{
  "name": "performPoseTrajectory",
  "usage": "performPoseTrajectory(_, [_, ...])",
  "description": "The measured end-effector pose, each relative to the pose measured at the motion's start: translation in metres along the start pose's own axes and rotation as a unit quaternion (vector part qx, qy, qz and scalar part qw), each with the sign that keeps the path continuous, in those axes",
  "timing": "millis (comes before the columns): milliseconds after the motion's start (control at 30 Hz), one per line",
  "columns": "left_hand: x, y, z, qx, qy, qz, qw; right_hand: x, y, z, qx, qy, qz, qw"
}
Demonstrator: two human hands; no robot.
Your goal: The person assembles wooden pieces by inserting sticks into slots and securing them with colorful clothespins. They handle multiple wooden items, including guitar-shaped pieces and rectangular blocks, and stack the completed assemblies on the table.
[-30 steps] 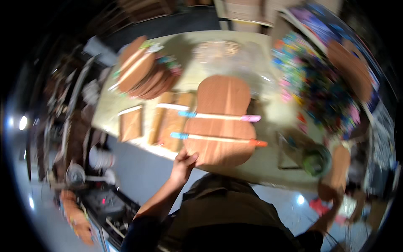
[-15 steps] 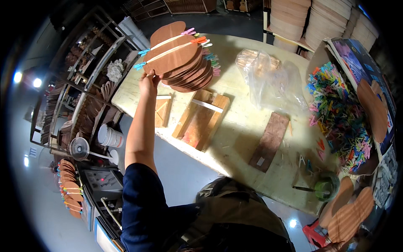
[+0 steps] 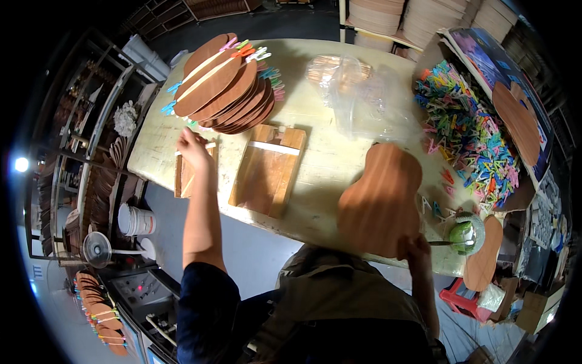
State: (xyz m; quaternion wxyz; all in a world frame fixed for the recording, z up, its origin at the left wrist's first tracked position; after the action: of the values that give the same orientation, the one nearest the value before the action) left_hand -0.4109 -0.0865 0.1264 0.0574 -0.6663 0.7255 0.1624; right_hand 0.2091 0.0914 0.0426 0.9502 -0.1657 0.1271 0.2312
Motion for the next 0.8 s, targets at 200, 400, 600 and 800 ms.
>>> performPoseTrajectory(200, [0.046, -0.114, 0.066, 0.157, 0.062, 0.02, 0.985, -0.02, 0.011, -0.023, -0.05, -0.061, -0.03, 0.996])
performPoseTrajectory(400, [0.051, -0.16, 0.138, 0.213, 0.127, 0.117, 0.962, -0.027, 0.007, -0.014, -0.073, -0.087, -0.034, 0.993])
performPoseTrajectory(600, [-0.029, -0.163, 0.138, 0.417, -0.071, 0.037, 0.905, -0.016, -0.005, -0.035, -0.081, -0.067, -0.035, 0.994])
performPoseTrajectory(800, [-0.02, -0.121, 0.182, 0.431, -0.097, 0.13, 0.888, -0.002, 0.033, -0.035, -0.079, -0.126, -0.058, 0.987])
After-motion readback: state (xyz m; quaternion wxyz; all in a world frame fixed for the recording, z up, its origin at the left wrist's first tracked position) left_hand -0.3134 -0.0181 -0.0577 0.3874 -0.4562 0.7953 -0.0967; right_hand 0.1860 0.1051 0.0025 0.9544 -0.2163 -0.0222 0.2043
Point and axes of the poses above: each hand's wrist, its own y-axis towards the middle knuckle, its own x-axis out of the back of the hand, z = x × y, the point moved 5 cm from there along y, towards the middle knuckle, and after that the axes turned 7 degrees about x, right-handed, at the moved point
